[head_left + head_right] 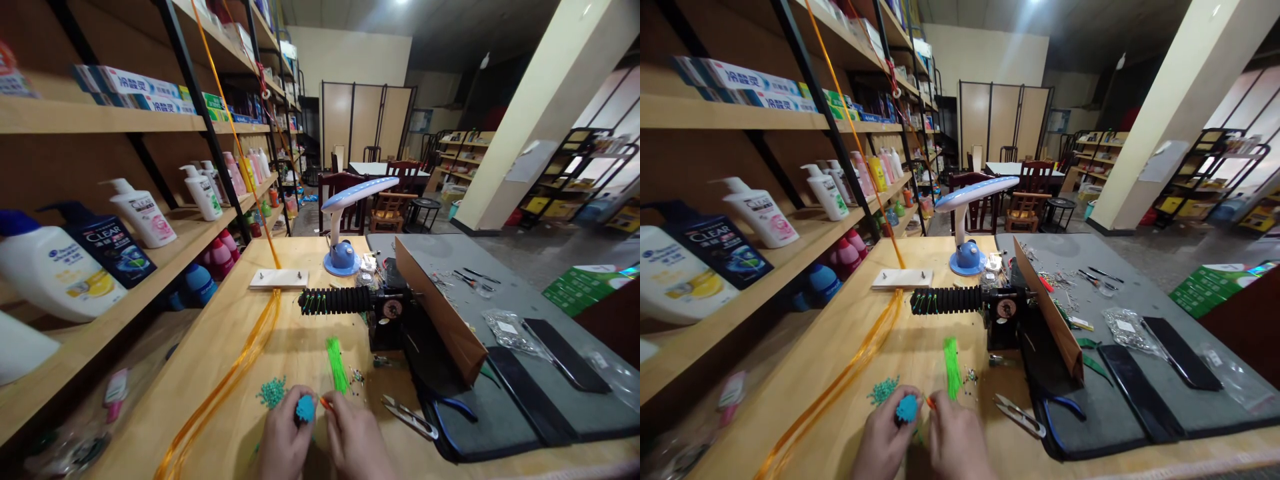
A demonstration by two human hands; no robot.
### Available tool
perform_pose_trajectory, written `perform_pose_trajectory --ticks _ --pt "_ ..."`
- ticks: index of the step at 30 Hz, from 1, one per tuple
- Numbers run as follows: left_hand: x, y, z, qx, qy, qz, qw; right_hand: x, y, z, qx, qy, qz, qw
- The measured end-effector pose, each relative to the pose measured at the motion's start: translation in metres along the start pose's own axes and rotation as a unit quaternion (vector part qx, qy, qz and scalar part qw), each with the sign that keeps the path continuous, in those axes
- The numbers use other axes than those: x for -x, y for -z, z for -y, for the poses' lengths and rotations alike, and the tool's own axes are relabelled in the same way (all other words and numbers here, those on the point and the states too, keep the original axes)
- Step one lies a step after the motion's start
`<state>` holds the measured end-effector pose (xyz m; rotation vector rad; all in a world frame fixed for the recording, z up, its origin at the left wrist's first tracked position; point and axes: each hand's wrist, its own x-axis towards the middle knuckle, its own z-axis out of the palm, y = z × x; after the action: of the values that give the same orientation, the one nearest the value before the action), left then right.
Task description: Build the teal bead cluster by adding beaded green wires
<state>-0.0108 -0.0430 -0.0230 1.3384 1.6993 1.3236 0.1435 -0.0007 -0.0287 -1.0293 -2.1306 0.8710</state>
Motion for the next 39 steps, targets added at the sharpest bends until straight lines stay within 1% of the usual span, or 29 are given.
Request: perform_pose_trajectory --ticks 2,5,8,12,16,18,21,23,26,28,30,32,34,37,39 --pt "0.001 -0.003 -0.002 0.069 0.044 -0.009 0.997 0.001 -0.003 -0.001 0.022 0.006 -0.001 1.000" --pt "0.001 -0.005 -0.008 0.166 0.115 -0.017 0.979 0.003 -0.003 -0.002 0.018 0.004 -0.005 1.000" --pt "0.001 -0.005 -0.012 0.202 0.167 -0.018 0.965 0.004 0.001 -0.001 0.012 0.004 0.000 1.000" --pt "0.001 -0.006 -0.010 0.217 0.193 -0.015 0.957 0.004 0.005 -0.001 0.012 0.011 0.009 1.000" --pt "0.002 -0.006 -0.004 0.219 0.198 -0.022 0.955 0.003 0.005 -0.003 0.000 0.018 0.008 1.000" --pt "0.003 -0.006 -0.003 0.229 0.201 -0.011 0.953 0.004 0.005 -0.005 -0.002 0.026 0.003 1.000" --pt "0.003 -0.005 -0.005 0.246 0.210 0.012 0.946 0.005 0.006 -0.006 -0.020 0.028 0.013 0.999" --pt "0.002 -0.005 -0.008 0.244 0.202 0.023 0.948 0.005 0.007 -0.005 -0.048 0.016 0.021 0.998" --pt "0.000 -0.003 -0.013 0.217 0.159 0.031 0.963 0.004 0.009 -0.002 -0.119 -0.025 0.021 0.992" --pt "0.000 -0.002 -0.016 0.198 0.134 0.037 0.970 0.004 0.009 -0.001 -0.191 -0.076 0.031 0.978" --pt "0.000 0.000 -0.018 0.180 0.118 0.044 0.976 0.005 0.010 0.000 -0.263 -0.127 0.047 0.955" --pt "0.000 0.002 -0.020 0.161 0.099 0.057 0.980 0.007 0.013 0.001 -0.296 -0.153 0.060 0.941" --pt "-0.001 0.004 -0.025 0.144 0.070 0.070 0.985 0.010 0.019 0.002 -0.266 -0.141 0.061 0.952" --pt "-0.004 0.007 -0.036 0.119 0.024 0.097 0.988 0.015 0.034 0.008 -0.149 -0.086 0.051 0.984" --pt "-0.006 0.009 -0.044 0.083 -0.002 0.120 0.989 0.017 0.045 0.012 -0.081 -0.055 0.053 0.994"
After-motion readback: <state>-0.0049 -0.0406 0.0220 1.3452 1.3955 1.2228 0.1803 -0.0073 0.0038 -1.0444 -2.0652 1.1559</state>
